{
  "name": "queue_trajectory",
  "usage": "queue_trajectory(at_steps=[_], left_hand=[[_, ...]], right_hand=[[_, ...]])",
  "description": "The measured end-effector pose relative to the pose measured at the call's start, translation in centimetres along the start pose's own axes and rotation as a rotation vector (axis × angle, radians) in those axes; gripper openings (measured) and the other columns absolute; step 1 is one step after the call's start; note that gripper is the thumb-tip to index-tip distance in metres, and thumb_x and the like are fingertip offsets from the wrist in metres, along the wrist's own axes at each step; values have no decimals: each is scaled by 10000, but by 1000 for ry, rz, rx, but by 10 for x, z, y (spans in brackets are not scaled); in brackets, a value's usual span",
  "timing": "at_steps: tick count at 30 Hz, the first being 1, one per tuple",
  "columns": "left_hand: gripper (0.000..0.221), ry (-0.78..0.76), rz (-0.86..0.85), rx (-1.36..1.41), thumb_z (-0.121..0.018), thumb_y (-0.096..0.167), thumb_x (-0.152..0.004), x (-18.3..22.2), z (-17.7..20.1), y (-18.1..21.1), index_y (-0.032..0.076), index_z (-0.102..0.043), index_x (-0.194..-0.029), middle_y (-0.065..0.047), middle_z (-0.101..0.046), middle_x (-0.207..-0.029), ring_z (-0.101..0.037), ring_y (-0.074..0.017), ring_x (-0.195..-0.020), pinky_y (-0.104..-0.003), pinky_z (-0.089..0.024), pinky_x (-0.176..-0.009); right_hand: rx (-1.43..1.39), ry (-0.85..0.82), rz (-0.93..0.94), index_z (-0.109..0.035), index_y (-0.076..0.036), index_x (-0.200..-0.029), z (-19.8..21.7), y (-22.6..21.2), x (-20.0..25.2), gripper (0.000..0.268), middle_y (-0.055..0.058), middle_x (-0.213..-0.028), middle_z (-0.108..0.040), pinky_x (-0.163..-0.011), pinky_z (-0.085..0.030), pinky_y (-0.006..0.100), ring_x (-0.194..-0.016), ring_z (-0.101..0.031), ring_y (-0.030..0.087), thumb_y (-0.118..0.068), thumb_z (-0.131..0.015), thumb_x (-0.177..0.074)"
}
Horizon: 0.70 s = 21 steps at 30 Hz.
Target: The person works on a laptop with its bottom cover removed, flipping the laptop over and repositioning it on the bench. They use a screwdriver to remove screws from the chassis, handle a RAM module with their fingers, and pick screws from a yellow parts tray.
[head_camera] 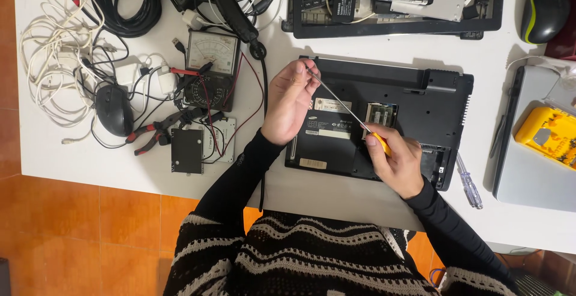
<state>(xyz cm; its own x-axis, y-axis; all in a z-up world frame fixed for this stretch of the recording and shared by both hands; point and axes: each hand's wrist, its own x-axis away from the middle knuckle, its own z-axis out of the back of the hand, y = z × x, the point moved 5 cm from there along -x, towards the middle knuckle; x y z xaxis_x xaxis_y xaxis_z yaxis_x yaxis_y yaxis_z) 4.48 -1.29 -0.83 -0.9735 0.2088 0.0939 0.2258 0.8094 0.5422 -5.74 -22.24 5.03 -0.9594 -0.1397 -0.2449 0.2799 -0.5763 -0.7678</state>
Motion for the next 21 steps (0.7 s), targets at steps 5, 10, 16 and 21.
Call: queue_trajectory(at_steps=[5, 10, 16, 21], left_hand=[[199, -5, -7, 16, -626, 211, -1092, 0, 2, -1, 38, -701, -1153, -38, -642, -1090, -564, -152, -1046, -317, -450, -1006], [213, 0, -4, 34, -632, 214, -1099, 1, 2, -3, 24, -702, -1167, -43, -646, -1093, -567, -155, -1050, -320, -447, -1011], [217, 41, -44, -8, -633, 213, -1100, 2, 3, -4, 15, -699, -1160, -48, -646, -1095, -572, -152, -1049, -317, -447, -1002], [187, 61, -76, -47, -629, 197, -1101, 2, 2, -3, 24, -691, -1133, -43, -646, -1136, -577, -139, -1050, -314, -448, -1010]], right_hand=[[1, -1, 6, -693, 2, -1192, -2, 1, -1, 192, 61, -767, -707, -559, -476, 244, -576, -652, 100, -80, -668, -1020], [23, -11, 16, -687, 4, -1198, -1, 0, -1, 197, 70, -798, -718, -571, -483, 249, -588, -661, 111, -76, -671, -1019], [24, -19, 29, -680, 4, -1217, -2, -2, -2, 204, 68, -809, -721, -593, -500, 248, -628, -685, 118, -74, -661, -1030], [17, -28, 6, -672, 4, -1223, -4, 1, -1, 205, 59, -791, -715, -574, -496, 243, -610, -679, 114, -68, -655, -1032]])
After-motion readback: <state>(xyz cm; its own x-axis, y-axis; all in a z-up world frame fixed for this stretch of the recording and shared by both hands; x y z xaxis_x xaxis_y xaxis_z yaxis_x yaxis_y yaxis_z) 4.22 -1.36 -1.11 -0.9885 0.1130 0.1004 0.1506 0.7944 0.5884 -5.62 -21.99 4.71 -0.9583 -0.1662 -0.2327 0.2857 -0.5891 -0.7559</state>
